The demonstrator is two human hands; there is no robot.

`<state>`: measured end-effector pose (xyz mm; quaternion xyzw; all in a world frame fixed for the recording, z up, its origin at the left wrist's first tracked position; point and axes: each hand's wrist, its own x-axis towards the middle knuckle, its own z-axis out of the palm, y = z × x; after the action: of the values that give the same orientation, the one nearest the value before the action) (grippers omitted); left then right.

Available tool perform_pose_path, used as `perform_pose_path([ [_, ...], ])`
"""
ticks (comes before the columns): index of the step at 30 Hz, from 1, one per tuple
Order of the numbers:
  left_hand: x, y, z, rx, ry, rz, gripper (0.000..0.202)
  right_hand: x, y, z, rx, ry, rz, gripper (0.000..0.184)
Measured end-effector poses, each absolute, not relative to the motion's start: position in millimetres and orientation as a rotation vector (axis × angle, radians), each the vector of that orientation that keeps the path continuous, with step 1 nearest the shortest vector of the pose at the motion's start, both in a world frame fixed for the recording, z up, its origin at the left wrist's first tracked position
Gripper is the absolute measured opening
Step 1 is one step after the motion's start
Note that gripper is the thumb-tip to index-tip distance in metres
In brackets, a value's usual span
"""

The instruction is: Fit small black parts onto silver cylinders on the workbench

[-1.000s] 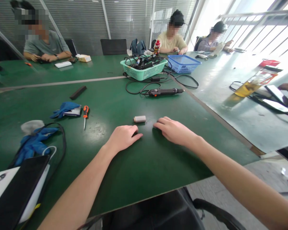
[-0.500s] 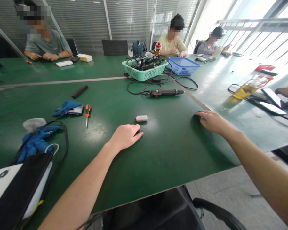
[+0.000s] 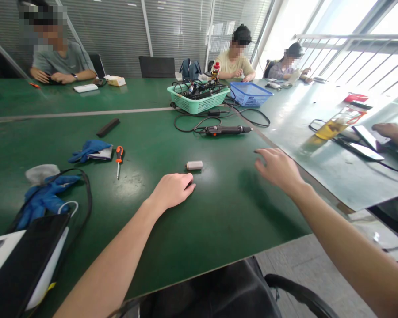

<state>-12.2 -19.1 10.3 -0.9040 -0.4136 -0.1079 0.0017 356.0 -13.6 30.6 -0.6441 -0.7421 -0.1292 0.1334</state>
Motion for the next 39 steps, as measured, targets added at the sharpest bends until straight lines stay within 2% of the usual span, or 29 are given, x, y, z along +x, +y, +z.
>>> perform_pose_path([
  [6,-15.9,-19.1,10.2,-2.704,-1.329,-0.448,0.027,222.1,0.0,19.2,-1.315,-2.433,-0.096,0.043],
  [9,-18.5,-17.5,11.1,-2.633,-1.370,-0.474,0.025,182.0,12.4,16.3,-1.248,-2.495,-0.055,0.046],
  [11,-20.1,-15.8,11.2,-2.609,-1.400,-0.475,0.024,169.6,18.9,16.0,-1.270,-2.532,-0.010,0.039],
  [16,-22.9,-12.3,11.1,-2.584,-1.463,-0.489,0.023,173.9,10.4,14.4,-1.250,-2.554,0.085,0.023],
  [22,-19.7,-12.0,9.6,-2.677,-1.456,-0.424,0.021,193.2,-13.9,6.7,-1.061,-2.465,0.258,0.025],
  [39,-14.2,-3.4,4.5,-2.807,-1.325,-0.300,0.017,203.5,-8.1,6.7,-0.999,-2.460,0.328,0.025],
])
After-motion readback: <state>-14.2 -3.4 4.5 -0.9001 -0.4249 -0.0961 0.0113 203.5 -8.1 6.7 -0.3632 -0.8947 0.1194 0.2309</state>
